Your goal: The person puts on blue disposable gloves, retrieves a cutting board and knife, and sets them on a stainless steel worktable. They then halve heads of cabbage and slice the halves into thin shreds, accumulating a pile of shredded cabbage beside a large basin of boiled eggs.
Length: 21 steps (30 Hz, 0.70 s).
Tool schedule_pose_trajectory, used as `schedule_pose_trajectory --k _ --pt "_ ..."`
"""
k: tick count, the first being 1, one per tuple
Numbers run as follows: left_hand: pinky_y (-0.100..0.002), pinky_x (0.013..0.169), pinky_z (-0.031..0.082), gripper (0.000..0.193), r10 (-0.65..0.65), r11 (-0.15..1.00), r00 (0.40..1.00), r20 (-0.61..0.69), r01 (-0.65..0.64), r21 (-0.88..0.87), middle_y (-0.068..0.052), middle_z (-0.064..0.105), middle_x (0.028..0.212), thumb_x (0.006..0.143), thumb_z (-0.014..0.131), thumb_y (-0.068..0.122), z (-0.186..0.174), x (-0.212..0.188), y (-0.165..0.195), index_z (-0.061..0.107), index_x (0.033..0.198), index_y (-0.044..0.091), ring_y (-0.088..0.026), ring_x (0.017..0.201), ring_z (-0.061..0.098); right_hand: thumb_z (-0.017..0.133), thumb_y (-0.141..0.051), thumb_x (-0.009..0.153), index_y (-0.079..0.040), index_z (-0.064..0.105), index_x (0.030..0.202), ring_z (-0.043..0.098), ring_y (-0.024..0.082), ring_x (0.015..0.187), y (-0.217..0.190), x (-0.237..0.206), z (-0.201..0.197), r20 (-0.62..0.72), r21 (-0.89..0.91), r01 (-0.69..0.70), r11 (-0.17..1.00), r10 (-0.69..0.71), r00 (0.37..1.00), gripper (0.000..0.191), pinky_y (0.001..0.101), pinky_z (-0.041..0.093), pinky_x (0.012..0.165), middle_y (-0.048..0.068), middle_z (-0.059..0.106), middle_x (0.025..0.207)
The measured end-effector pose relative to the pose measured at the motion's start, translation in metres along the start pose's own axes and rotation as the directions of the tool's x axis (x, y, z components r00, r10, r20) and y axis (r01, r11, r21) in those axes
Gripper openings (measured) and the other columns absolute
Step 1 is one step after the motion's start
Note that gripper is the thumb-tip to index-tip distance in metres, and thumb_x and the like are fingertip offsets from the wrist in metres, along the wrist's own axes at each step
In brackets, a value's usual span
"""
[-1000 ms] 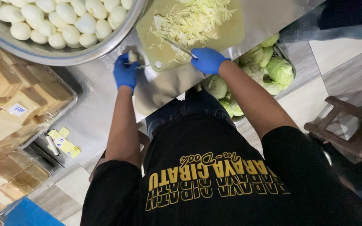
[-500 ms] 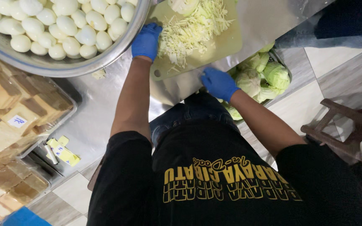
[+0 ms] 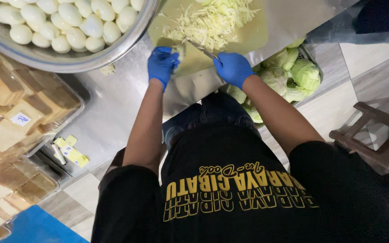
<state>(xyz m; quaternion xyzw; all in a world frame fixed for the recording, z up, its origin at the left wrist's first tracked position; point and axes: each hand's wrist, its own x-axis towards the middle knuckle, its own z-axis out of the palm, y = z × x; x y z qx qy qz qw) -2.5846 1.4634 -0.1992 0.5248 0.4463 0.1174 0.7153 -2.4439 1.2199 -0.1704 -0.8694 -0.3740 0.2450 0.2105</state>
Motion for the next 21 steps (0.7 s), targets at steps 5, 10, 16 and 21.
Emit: schedule_pose_trajectory --k 5,10,16,21 --pt "-0.028 0.075 0.056 0.029 0.350 0.841 0.933 -0.087 -0.272 0.467 -0.003 0.075 0.086 0.076 0.087 0.007 0.018 0.000 -0.027 0.075 0.103 0.009 -0.012 0.077 0.068 0.054 -0.022 0.102 0.000 0.053 0.107 0.066 0.049 0.077 -0.032 -0.017 0.033 0.052 0.154 0.060 0.986 -0.069 0.996 0.022 0.0614 0.051 0.070 0.027 0.068 0.085" --pt "-0.028 0.075 0.057 0.024 0.271 0.877 0.947 -0.173 -0.169 0.450 -0.003 0.074 0.082 0.074 0.084 0.010 0.018 -0.002 -0.035 0.070 0.093 0.008 -0.012 0.075 0.069 0.055 -0.015 0.096 -0.001 0.053 0.110 0.068 0.046 0.069 -0.054 -0.022 0.061 -0.035 -0.022 0.061 0.998 -0.061 0.997 0.020 0.0592 0.052 0.061 0.023 0.070 0.083" --pt "-0.030 0.075 0.058 0.020 0.252 0.826 0.949 -0.187 -0.110 0.553 -0.005 0.075 0.082 0.076 0.080 0.012 0.023 0.001 -0.039 0.069 0.092 0.007 -0.016 0.074 0.071 0.056 -0.014 0.098 -0.003 0.054 0.105 0.069 0.041 0.067 -0.059 -0.020 0.066 -0.135 -0.062 0.032 0.998 -0.040 0.990 0.013 0.0538 0.053 0.060 0.020 0.069 0.079" --pt "-0.033 0.073 0.059 0.025 0.196 0.859 0.932 -0.305 -0.014 0.511 -0.008 0.075 0.083 0.070 0.081 0.014 0.034 -0.005 -0.039 0.069 0.090 0.006 -0.019 0.075 0.072 0.053 -0.010 0.095 -0.002 0.052 0.105 0.068 0.042 0.069 -0.067 -0.027 0.076 -0.147 0.035 0.036 0.999 -0.030 0.989 0.014 0.0553 0.053 0.062 0.021 0.069 0.081"
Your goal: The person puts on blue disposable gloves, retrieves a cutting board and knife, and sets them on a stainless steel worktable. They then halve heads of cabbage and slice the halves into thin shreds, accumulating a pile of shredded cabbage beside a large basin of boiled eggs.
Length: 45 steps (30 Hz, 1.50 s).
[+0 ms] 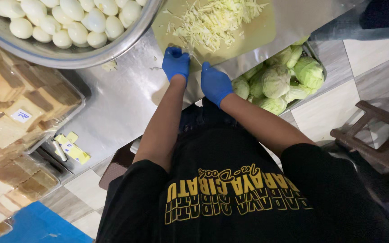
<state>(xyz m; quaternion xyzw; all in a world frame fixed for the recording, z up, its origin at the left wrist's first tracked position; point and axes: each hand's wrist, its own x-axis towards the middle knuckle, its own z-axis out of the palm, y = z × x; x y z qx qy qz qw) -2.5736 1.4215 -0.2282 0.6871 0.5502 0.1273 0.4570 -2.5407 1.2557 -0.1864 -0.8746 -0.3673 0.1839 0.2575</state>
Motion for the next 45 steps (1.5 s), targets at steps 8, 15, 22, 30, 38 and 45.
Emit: schedule_pose_trajectory --k 8,15,22,30,38,45 --pt "-0.032 0.070 0.056 0.027 0.143 0.987 0.989 -0.033 -0.140 0.074 -0.010 0.073 0.080 0.073 0.075 0.010 -0.032 0.008 -0.002 0.066 0.097 0.005 -0.018 0.072 0.070 0.054 -0.021 0.102 -0.003 0.050 0.108 0.067 0.047 0.075 0.002 -0.004 -0.029 0.054 0.054 -0.081 0.995 0.078 0.995 0.019 0.0595 0.051 0.070 0.023 0.068 0.079" --pt "-0.029 0.069 0.055 0.020 0.215 0.974 0.921 -0.324 -0.180 0.135 -0.005 0.066 0.080 0.080 0.069 -0.002 -0.190 0.044 -0.044 0.064 0.098 0.004 -0.014 0.070 0.061 0.051 -0.022 0.101 -0.004 0.051 0.125 0.063 0.050 0.073 0.029 -0.014 -0.089 0.115 0.083 -0.091 0.992 0.082 0.990 0.030 0.0625 0.047 0.065 0.028 0.067 0.085" --pt "-0.032 0.070 0.053 0.040 0.312 0.943 0.940 -0.134 -0.290 0.163 -0.007 0.062 0.076 0.079 0.070 -0.002 -0.155 0.022 -0.016 0.067 0.118 0.004 -0.016 0.067 0.059 0.052 -0.030 0.101 -0.008 0.058 0.108 0.066 0.047 0.080 0.024 -0.023 -0.067 0.296 0.007 -0.024 1.000 0.021 0.955 0.025 0.0598 0.050 0.072 0.023 0.070 0.089" --pt "-0.033 0.088 0.058 0.031 0.602 0.799 0.768 0.221 -0.586 -0.138 -0.014 0.074 0.106 0.082 0.071 0.001 -0.004 0.000 0.092 0.075 0.112 0.007 -0.021 0.095 0.072 0.051 -0.031 0.101 -0.008 0.060 0.110 0.066 0.047 0.079 0.043 -0.035 -0.046 0.315 0.021 -0.068 0.997 0.058 0.947 0.027 0.0598 0.050 0.072 0.023 0.071 0.091" --pt "-0.047 0.100 0.051 0.076 0.721 0.622 0.687 0.089 -0.698 0.355 -0.018 0.062 0.129 0.078 0.091 0.037 0.111 0.071 0.189 0.052 0.137 0.009 -0.039 0.115 0.061 0.052 -0.031 0.099 -0.009 0.061 0.105 0.066 0.046 0.078 0.046 -0.037 -0.070 0.235 0.041 -0.088 0.995 0.076 0.969 0.024 0.0602 0.050 0.069 0.021 0.071 0.090" --pt "-0.041 0.106 0.045 0.111 0.202 0.757 0.888 0.412 -0.409 0.510 -0.025 0.051 0.140 0.054 0.098 0.054 0.102 0.136 0.191 0.047 0.141 0.007 -0.036 0.127 0.054 0.052 -0.030 0.097 -0.004 0.059 0.107 0.067 0.045 0.071 0.040 -0.026 -0.067 0.281 0.051 -0.020 0.999 0.005 0.960 0.029 0.0585 0.052 0.062 0.022 0.070 0.085"
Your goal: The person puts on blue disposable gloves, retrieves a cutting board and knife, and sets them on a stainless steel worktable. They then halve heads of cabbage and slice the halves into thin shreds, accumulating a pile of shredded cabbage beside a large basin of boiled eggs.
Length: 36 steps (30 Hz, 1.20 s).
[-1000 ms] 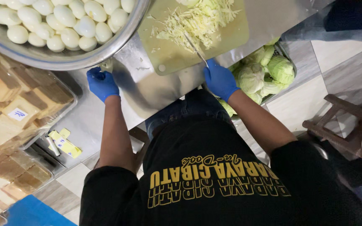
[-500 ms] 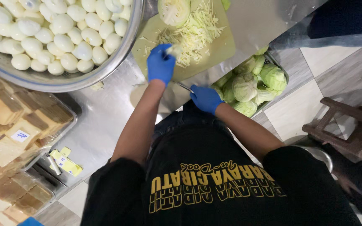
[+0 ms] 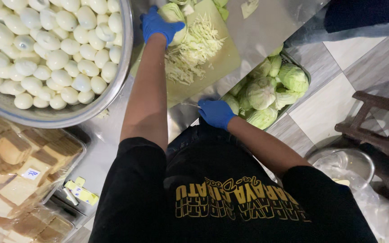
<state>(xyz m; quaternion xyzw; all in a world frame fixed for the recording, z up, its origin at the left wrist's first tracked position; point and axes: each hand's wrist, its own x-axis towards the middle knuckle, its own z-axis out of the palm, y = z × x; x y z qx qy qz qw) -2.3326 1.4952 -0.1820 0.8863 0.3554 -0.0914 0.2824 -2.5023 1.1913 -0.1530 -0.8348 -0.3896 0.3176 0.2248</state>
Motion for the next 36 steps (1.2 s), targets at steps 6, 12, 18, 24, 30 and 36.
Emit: schedule_pose_trajectory --k 6,12,18,24,30,36 --pt "-0.042 0.102 0.060 0.070 0.296 0.575 0.953 -0.068 -0.235 -0.784 -0.025 0.072 0.126 0.085 0.089 0.035 -0.010 -0.043 -0.017 0.058 0.132 -0.005 -0.036 0.116 0.071 0.054 -0.027 0.098 -0.009 0.064 0.102 0.071 0.039 0.077 0.000 0.035 0.011 -0.074 -0.149 0.016 0.989 -0.027 0.997 0.022 0.0543 0.054 0.066 0.017 0.072 0.090" --pt "-0.052 0.094 0.058 0.069 0.607 -0.289 0.737 0.298 0.553 -0.781 -0.018 0.067 0.131 0.100 0.048 0.065 -0.052 -0.163 -0.042 0.056 0.143 0.012 -0.042 0.119 0.068 0.059 -0.020 0.092 -0.008 0.065 0.105 0.069 0.039 0.079 -0.002 0.056 -0.001 -0.254 -0.095 0.018 0.995 -0.042 0.966 0.019 0.0536 0.053 0.066 0.017 0.071 0.094" --pt "-0.052 0.105 0.057 0.070 0.229 -0.540 0.950 0.214 0.307 -0.784 -0.015 0.062 0.138 0.098 0.051 0.064 -0.058 -0.210 -0.053 0.052 0.148 0.016 -0.037 0.128 0.063 0.058 -0.019 0.096 -0.009 0.061 0.105 0.067 0.044 0.087 -0.015 0.057 -0.017 -0.136 -0.020 0.087 0.996 -0.089 0.987 0.014 0.0570 0.052 0.074 0.021 0.069 0.098" --pt "-0.042 0.086 0.058 0.060 -0.341 -0.198 0.914 0.222 0.161 -0.967 -0.012 0.065 0.131 0.096 0.066 0.051 -0.017 -0.256 -0.108 0.055 0.140 0.012 -0.028 0.112 0.067 0.059 -0.017 0.098 -0.004 0.056 0.111 0.062 0.051 0.092 -0.008 0.022 -0.012 -0.251 0.275 0.079 0.958 -0.008 0.968 0.018 0.0576 0.049 0.076 0.027 0.065 0.098" --pt "-0.039 0.088 0.059 0.058 -0.440 0.096 0.891 0.112 0.170 -0.981 -0.014 0.066 0.128 0.088 0.079 0.034 0.011 -0.264 -0.137 0.056 0.135 0.010 -0.028 0.111 0.067 0.061 -0.021 0.102 -0.005 0.055 0.115 0.062 0.043 0.084 -0.023 0.023 0.007 -0.246 0.362 0.115 0.925 -0.024 0.969 0.022 0.0514 0.049 0.073 0.023 0.063 0.092" --pt "-0.045 0.121 0.041 0.064 0.193 0.792 0.854 -0.483 -0.426 -0.438 -0.017 0.047 0.146 0.083 0.088 0.008 0.006 -0.282 -0.137 0.058 0.140 0.008 -0.038 0.142 0.045 0.064 -0.032 0.102 -0.010 0.057 0.122 0.044 0.009 0.057 -0.034 0.044 -0.007 0.090 0.917 -0.164 0.362 0.213 0.973 0.031 0.0268 0.034 0.047 0.002 0.055 0.081"
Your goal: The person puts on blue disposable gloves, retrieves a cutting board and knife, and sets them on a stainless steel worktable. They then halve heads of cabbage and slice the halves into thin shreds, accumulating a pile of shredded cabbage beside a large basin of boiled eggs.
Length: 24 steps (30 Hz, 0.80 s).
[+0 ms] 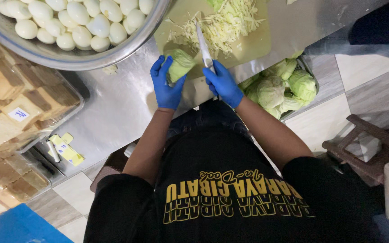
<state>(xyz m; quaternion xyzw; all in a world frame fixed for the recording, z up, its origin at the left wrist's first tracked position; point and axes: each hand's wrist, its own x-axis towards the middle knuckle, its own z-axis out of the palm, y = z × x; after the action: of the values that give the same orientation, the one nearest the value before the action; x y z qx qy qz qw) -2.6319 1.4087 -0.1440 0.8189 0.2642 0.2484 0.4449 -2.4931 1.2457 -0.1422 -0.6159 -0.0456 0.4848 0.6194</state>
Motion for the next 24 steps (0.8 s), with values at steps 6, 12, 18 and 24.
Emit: schedule_pose_trajectory --k 6,12,18,24 --pt "-0.050 0.130 0.038 0.058 0.208 0.978 0.978 0.023 -0.207 -0.027 -0.012 0.039 0.153 0.083 0.084 0.001 0.001 0.005 0.039 0.063 0.136 0.013 -0.041 0.154 0.037 0.056 -0.036 0.108 -0.006 0.059 0.130 0.053 0.006 0.062 -0.048 0.001 0.022 0.075 0.264 -0.062 0.962 0.043 0.996 0.037 0.0226 0.037 0.048 0.001 0.061 0.091" --pt "-0.046 0.119 0.044 0.065 -0.033 0.808 0.999 -0.025 0.012 -0.589 -0.009 0.039 0.151 0.085 0.082 0.013 -0.006 0.007 0.071 0.046 0.139 0.011 -0.032 0.142 0.045 0.053 -0.014 0.099 -0.001 0.051 0.140 0.065 0.007 0.071 -0.074 -0.013 0.028 -0.015 0.601 -0.143 0.786 0.190 0.982 0.044 0.0201 0.049 0.059 0.004 0.068 0.100" --pt "-0.034 0.104 0.053 0.041 -0.339 0.774 0.894 0.292 0.442 -0.454 -0.014 0.066 0.130 0.099 0.077 0.017 -0.007 0.029 0.038 0.060 0.133 0.001 -0.020 0.118 0.063 0.069 -0.021 0.099 -0.006 0.060 0.127 0.053 0.005 0.057 -0.046 0.002 0.010 0.055 0.405 -0.008 0.914 -0.016 0.998 0.033 0.0215 0.037 0.045 0.000 0.065 0.088" --pt "-0.035 0.099 0.056 0.049 -0.381 0.263 0.541 0.750 0.841 -0.473 -0.009 0.069 0.129 0.097 0.068 0.028 -0.009 0.047 0.011 0.053 0.138 0.006 -0.019 0.115 0.069 0.071 -0.024 0.100 -0.007 0.067 0.109 0.055 0.005 0.058 -0.042 0.012 0.005 0.034 0.276 -0.071 0.959 0.064 0.997 0.020 0.0218 0.040 0.048 -0.001 0.064 0.082"
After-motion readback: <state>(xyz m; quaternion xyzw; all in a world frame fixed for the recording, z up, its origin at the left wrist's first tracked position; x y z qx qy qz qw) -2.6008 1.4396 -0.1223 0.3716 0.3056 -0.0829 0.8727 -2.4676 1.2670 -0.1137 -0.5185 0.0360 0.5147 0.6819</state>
